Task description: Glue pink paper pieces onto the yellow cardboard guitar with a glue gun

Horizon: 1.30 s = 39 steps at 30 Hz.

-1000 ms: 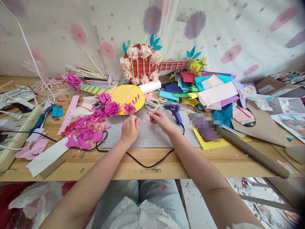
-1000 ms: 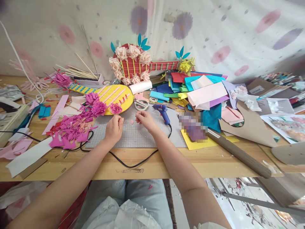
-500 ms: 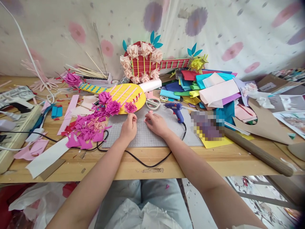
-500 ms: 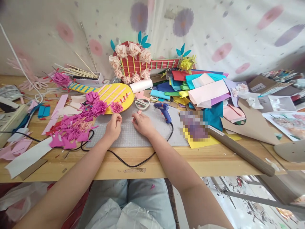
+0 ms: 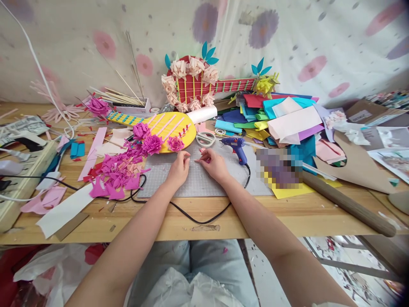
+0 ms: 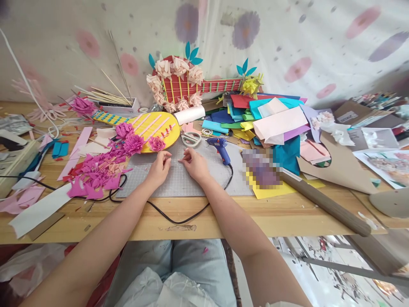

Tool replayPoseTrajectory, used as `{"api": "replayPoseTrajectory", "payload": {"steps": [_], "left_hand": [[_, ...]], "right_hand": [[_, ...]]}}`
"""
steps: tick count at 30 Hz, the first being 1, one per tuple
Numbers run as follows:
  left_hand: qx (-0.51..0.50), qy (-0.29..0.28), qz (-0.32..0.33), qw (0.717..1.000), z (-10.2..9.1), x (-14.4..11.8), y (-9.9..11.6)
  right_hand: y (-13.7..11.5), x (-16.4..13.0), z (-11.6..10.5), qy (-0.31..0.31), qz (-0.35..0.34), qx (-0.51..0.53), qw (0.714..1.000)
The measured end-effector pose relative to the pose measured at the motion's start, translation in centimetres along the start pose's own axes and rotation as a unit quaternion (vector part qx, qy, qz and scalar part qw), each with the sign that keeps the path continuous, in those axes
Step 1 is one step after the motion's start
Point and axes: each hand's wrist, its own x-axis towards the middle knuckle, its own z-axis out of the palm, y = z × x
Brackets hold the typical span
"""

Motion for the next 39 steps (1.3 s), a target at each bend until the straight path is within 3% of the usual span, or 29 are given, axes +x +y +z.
{"api": "replayPoseTrajectory", "payload": {"steps": [4,10,14,19,24,29,32,34,39], "left_hand": [[-0.023,-0.035,-0.024,0.999,0.0,0.0,0.4],[-0.085,-0.029,-0.063,0.994,-0.2,-0.1,1.1],[-0.172,-0.011,-0.105,0.979,0.6,-0.1,1.1],[-0.349,0.003,-0.18,0.92,1.7,-0.1,2.1],[-0.374,0.034,-0.199,0.905,1.5,-0.1,2.4],[-0.287,-0.037,-0.168,0.942,1.0,-0.2,2.0],[-0.266,-0.062,-0.156,0.949,0.9,-0.3,2.0],[-0.297,-0.058,-0.168,0.938,0.9,-0.3,2.2],[-0.41,-0.039,-0.237,0.88,0.9,-0.1,3.0]], "right_hand": [[-0.3,0.0,-0.3,-0.006,0.034,0.04,0.999],[-0.1,0.3,-0.6,0.008,0.105,0.149,0.983],[-0.5,0.4,-0.3,0.021,0.158,0.306,0.939],[-1.2,0.2,0.6,0.007,0.198,0.439,0.876],[-1.5,0.1,0.4,-0.015,0.194,0.442,0.876],[-1.6,0.0,-0.4,-0.03,0.129,0.393,0.91],[-1.4,0.0,-0.4,-0.05,0.113,0.374,0.919],[-1.4,0.0,-0.2,-0.039,0.127,0.4,0.907],[-1.9,0.0,0.3,-0.01,0.191,0.51,0.839]]}}
